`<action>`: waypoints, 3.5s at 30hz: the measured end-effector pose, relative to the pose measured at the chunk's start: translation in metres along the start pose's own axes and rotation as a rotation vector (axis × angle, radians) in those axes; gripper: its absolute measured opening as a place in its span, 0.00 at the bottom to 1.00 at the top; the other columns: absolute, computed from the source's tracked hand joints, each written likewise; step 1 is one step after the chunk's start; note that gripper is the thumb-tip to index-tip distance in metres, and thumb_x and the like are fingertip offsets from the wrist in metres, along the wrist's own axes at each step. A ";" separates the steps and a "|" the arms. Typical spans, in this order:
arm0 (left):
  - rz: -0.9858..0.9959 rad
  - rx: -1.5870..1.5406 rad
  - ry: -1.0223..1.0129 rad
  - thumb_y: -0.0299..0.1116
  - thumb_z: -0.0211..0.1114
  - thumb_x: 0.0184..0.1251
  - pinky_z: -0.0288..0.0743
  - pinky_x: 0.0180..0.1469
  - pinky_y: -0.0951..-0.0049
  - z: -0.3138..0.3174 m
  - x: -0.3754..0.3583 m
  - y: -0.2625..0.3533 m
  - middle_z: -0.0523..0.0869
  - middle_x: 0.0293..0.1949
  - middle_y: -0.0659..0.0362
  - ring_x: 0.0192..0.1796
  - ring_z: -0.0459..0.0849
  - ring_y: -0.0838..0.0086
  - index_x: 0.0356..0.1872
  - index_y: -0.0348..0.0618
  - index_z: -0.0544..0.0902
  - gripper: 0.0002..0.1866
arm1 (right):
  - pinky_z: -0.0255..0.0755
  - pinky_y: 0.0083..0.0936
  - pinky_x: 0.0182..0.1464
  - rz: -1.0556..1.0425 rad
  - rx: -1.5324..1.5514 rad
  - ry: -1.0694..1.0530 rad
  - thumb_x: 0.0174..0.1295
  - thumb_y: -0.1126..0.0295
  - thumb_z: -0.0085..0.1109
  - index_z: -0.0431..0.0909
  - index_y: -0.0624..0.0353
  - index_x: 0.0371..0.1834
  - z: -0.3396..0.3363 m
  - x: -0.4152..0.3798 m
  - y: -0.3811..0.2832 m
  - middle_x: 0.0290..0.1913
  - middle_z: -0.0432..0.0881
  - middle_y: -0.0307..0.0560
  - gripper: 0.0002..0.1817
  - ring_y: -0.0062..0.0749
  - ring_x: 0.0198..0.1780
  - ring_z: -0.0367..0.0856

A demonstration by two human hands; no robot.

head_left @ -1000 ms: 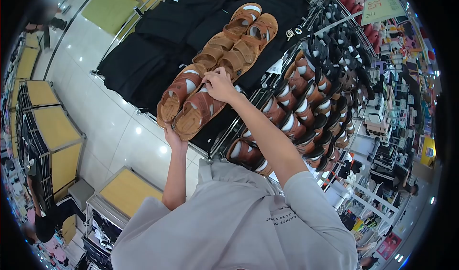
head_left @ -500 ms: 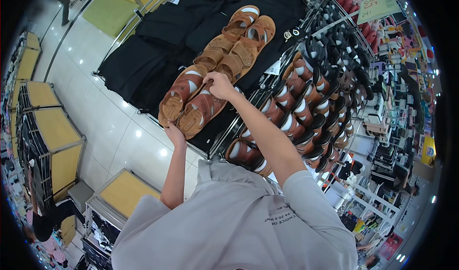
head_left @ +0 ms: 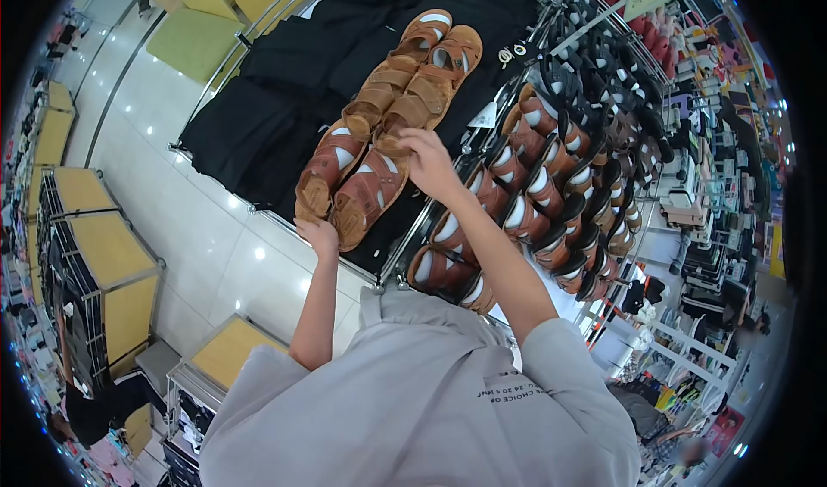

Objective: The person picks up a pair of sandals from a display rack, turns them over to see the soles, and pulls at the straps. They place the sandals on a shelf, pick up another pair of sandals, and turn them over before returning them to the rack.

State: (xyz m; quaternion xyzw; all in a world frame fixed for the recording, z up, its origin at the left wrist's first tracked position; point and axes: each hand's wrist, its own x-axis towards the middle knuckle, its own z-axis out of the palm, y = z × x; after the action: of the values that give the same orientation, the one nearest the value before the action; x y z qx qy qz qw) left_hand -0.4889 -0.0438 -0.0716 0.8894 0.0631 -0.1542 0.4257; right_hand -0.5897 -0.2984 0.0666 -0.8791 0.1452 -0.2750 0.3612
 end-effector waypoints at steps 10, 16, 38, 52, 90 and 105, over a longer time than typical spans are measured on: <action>0.796 0.240 -0.067 0.36 0.63 0.62 0.49 0.68 0.46 -0.042 -0.064 0.041 0.59 0.67 0.36 0.68 0.59 0.46 0.62 0.30 0.64 0.31 | 0.74 0.29 0.44 0.489 -0.164 0.291 0.56 0.86 0.51 0.79 0.65 0.35 -0.121 -0.254 -0.038 0.40 0.84 0.50 0.09 0.40 0.41 0.82; 0.754 0.368 -0.348 0.43 0.69 0.59 0.67 0.55 0.49 -0.013 -0.076 0.058 0.79 0.46 0.38 0.52 0.75 0.41 0.50 0.31 0.72 0.27 | 0.75 0.25 0.45 1.122 0.008 0.368 0.58 0.79 0.54 0.84 0.62 0.39 -0.109 -0.381 -0.039 0.36 0.86 0.45 0.10 0.27 0.38 0.82; 0.788 0.047 -0.497 0.27 0.63 0.66 0.71 0.34 0.79 -0.012 -0.155 0.086 0.78 0.34 0.61 0.33 0.76 0.80 0.45 0.38 0.77 0.09 | 0.73 0.31 0.52 1.296 1.222 0.678 0.58 0.77 0.59 0.69 0.56 0.54 -0.090 -0.355 0.019 0.47 0.79 0.44 0.20 0.32 0.50 0.78; 0.885 -0.030 -0.984 0.28 0.61 0.68 0.70 0.32 0.79 0.011 -0.182 0.152 0.83 0.30 0.58 0.29 0.76 0.81 0.40 0.35 0.80 0.07 | 0.66 0.24 0.38 1.126 0.066 0.781 0.68 0.62 0.53 0.79 0.66 0.33 -0.148 -0.315 -0.101 0.27 0.77 0.47 0.15 0.26 0.30 0.71; 0.356 -0.229 -1.413 0.45 0.49 0.78 0.59 0.68 0.72 -0.039 -0.220 0.174 0.71 0.63 0.51 0.64 0.68 0.70 0.72 0.34 0.56 0.31 | 0.64 0.37 0.66 0.939 0.867 0.645 0.69 0.56 0.50 0.58 0.56 0.70 -0.209 -0.304 -0.123 0.64 0.69 0.48 0.30 0.37 0.65 0.70; 0.746 -0.522 -1.354 0.52 0.48 0.75 0.60 0.68 0.65 -0.102 -0.242 0.168 0.66 0.64 0.48 0.66 0.67 0.67 0.71 0.37 0.48 0.36 | 0.68 0.33 0.64 0.981 0.915 0.601 0.71 0.60 0.50 0.57 0.58 0.71 -0.218 -0.320 -0.173 0.64 0.70 0.46 0.29 0.34 0.63 0.72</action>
State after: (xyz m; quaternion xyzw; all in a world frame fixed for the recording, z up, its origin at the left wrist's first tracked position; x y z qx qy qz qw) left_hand -0.6540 -0.0664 0.1919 0.4381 -0.4744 -0.4866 0.5884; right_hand -0.9664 -0.1540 0.1977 -0.3610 0.4852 -0.3438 0.7184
